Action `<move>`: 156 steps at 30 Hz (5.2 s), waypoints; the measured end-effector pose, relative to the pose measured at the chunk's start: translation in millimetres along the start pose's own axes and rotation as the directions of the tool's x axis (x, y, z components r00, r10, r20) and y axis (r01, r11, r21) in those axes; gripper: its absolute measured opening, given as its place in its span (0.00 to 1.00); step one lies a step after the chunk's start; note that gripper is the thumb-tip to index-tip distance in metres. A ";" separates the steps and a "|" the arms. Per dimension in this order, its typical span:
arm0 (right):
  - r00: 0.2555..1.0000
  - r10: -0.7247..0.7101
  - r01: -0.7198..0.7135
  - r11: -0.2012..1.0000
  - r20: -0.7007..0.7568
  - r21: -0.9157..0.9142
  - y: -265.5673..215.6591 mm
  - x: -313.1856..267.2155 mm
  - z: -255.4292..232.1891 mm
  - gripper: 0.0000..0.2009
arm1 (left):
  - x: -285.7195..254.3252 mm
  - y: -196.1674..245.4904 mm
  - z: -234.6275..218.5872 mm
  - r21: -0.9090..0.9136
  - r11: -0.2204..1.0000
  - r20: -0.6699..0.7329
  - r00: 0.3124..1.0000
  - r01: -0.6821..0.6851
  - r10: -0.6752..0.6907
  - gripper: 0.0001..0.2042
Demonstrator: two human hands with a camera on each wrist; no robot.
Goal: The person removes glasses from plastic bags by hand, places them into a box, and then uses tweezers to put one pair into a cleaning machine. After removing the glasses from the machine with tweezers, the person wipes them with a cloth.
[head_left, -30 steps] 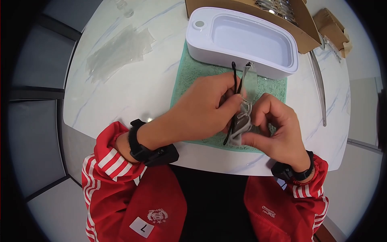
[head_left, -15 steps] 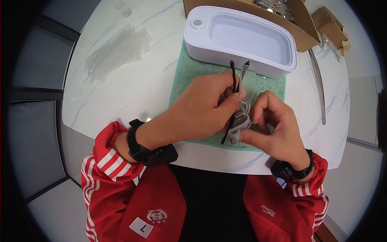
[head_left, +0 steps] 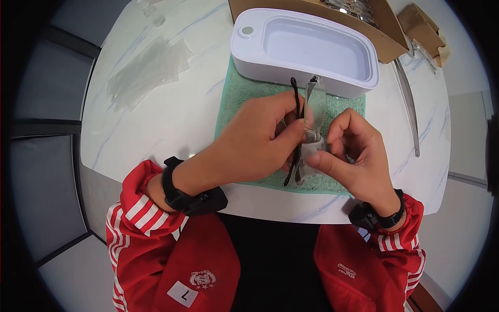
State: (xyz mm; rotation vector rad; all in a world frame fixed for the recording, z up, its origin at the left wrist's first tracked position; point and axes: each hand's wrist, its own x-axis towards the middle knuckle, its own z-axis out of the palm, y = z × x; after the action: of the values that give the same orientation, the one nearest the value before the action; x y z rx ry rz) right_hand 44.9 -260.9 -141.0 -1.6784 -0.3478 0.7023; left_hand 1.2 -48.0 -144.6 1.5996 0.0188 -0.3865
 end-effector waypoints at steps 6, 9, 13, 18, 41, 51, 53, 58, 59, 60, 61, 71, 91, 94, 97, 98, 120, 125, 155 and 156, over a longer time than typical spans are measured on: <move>0.993 0.014 0.003 0.989 0.120 -0.145 -11.3 -1.7 -2.7 0.18 | 0.1 2.9 0.8 -0.057 0.998 -0.039 0.999 0.021 -0.023 0.07; 0.989 0.049 -0.026 0.987 0.141 -0.161 -10.1 -0.6 -5.3 0.15 | 0.6 2.4 0.4 -0.091 0.996 -0.057 0.998 0.008 -0.013 0.07; 0.987 -0.125 0.140 0.980 0.105 -0.143 2.5 0.1 -10.4 0.08 | 0.4 2.9 -2.4 -0.070 0.997 -0.048 0.999 0.015 -0.018 0.07; 0.970 -0.240 0.237 0.967 -0.030 -0.091 10.0 7.8 -15.3 0.03 | 0.0 1.8 -2.5 -0.112 0.994 -0.071 0.997 -0.011 0.003 0.09; 0.956 -0.275 0.279 0.960 -0.105 0.030 -2.4 1.7 -20.1 0.07 | -0.2 1.5 -3.5 -0.184 0.979 -0.109 0.992 -0.083 0.064 0.09; 0.994 -0.086 0.077 0.990 0.072 0.120 -8.3 -2.2 -16.8 0.07 | 1.1 2.9 -5.4 -0.190 0.981 -0.085 0.996 -0.041 0.026 0.12; 0.989 -0.086 0.070 0.988 0.118 0.136 -7.1 -2.7 -18.1 0.06 | 0.9 2.7 -4.9 -0.192 0.981 -0.083 0.996 -0.035 0.019 0.11; 0.972 -0.027 -0.074 0.909 0.235 0.410 -5.3 -2.1 -14.0 0.09 | 0.7 2.3 -4.5 -0.223 0.975 -0.049 0.999 -0.005 -0.006 0.10; 0.972 -0.026 -0.074 0.909 0.235 0.409 -6.3 -2.4 -12.5 0.09 | 0.3 3.2 -5.2 -0.205 0.979 -0.032 0.999 0.006 -0.013 0.10; 0.970 -0.002 -0.116 0.875 0.244 0.470 -7.9 -2.9 -11.3 0.10 | 0.0 3.6 -5.5 -0.186 0.982 -0.014 1.000 0.015 -0.018 0.09; 0.967 0.022 -0.159 0.834 0.256 0.529 -9.5 -3.3 -10.5 0.10 | -0.3 3.4 -5.7 -0.186 0.982 -0.013 1.000 0.016 -0.019 0.09; 0.925 0.009 -0.282 0.685 0.379 0.672 -9.3 -0.7 -9.1 0.07 | 0.4 -2.3 -4.4 -0.146 0.989 -0.010 1.000 -0.026 0.024 0.08; 0.949 0.005 -0.207 0.763 0.314 0.612 -4.4 0.9 -12.4 0.10 | 0.0 -0.6 -6.2 -0.219 0.972 -0.071 0.995 -0.084 0.070 0.11; 0.952 -0.019 -0.180 0.775 0.307 0.605 -0.5 1.9 -13.3 0.09 | -0.6 0.2 -5.5 -0.220 0.973 -0.086 0.995 -0.075 0.057 0.11; 0.940 -0.071 -0.172 0.744 0.333 0.646 -1.9 2.6 -13.6 0.08 | -0.5 -0.6 -5.3 -0.217 0.974 -0.099 0.994 -0.062 0.041 0.11; 0.941 -0.070 -0.172 0.744 0.332 0.646 -3.6 2.5 -13.1 0.08 | -0.5 -1.0 -5.9 -0.185 0.981 -0.076 0.996 -0.054 0.040 0.10; 0.940 -0.037 -0.170 0.812 0.339 0.559 -5.0 -1.7 -14.0 0.09 | 1.6 1.2 -6.6 -0.136 0.983 -0.115 0.988 -0.122 0.107 0.09; 0.941 -0.024 -0.176 0.816 0.337 0.551 -3.0 0.1 -15.9 0.10 | 1.6 1.2 -6.6 -0.160 0.979 -0.117 0.987 -0.127 0.109 0.09; 0.917 -0.116 -0.193 0.710 0.382 0.677 0.1 5.4 -12.8 0.07 | -3.6 0.7 -4.0 0.052 0.995 -0.075 0.993 -0.086 0.090 0.07; 0.912 -0.111 -0.203 0.712 0.394 0.672 -0.9 4.6 -12.1 0.08 | -3.3 -0.4 -3.3 0.054 0.991 -0.085 0.989 -0.119 0.123 0.07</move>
State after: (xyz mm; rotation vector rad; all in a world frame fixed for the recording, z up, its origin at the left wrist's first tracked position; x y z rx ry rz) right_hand 56.0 -267.4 -140.2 -0.7928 -0.2743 1.0728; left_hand -1.3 -44.1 -144.1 1.6560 -0.0203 -0.2230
